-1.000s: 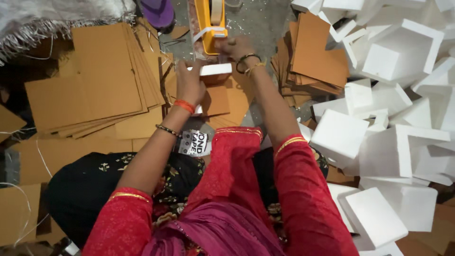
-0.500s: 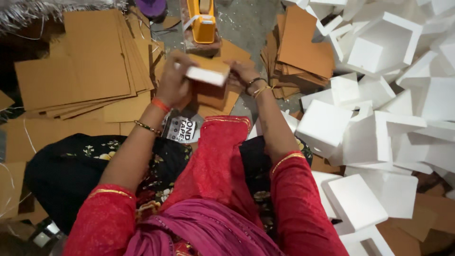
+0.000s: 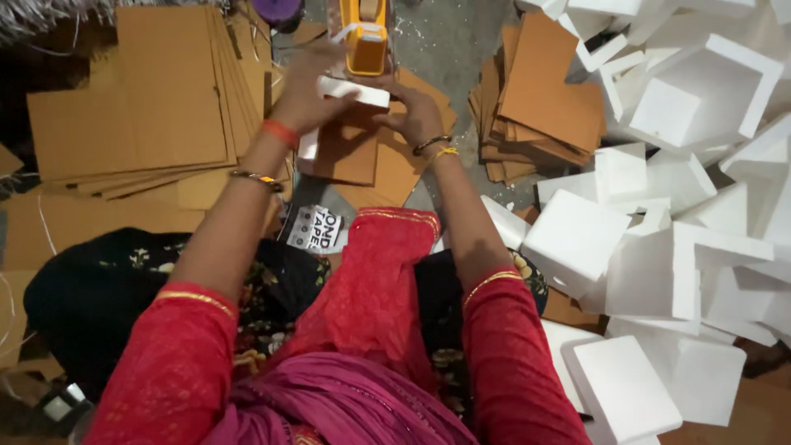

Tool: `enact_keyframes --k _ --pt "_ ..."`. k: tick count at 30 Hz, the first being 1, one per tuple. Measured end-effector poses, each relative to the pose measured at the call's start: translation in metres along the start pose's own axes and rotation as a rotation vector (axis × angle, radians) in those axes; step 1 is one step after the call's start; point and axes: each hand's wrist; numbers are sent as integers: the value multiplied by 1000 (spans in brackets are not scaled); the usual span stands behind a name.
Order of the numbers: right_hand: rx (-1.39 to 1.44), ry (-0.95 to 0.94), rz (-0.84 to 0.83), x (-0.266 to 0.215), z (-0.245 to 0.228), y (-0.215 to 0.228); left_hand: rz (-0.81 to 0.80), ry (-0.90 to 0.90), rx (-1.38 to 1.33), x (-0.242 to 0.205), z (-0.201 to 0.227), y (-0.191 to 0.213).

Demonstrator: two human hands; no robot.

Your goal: The person sits on the floor and assembles small white boxes by folding the sides and securing them with clear tape from a yellow dispenser. They repeatedly pick up white box components, fold them into shape, apply tape, and place the finished boxes into a pile.

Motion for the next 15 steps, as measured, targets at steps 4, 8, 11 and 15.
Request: enact_keyframes --k 4,8,11,15 --pt "602 -9 77 30 30 -17 -160 112 239 8 30 0" --pt "1091 -532 199 77 19 -24 -98 100 212 8 36 3" --pt "-78 -278 264 111 -8 -18 -107 91 218 0 34 2" --pt "453 -293 215 57 -28 -11 -28 55 280 -3 23 -3"
Point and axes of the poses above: each hand's wrist, its own x-axis towards the middle knuckle, its own y-axis out of the back of the hand, z = x × y, and after that the axes turned 7 degrees about -x, right-handed
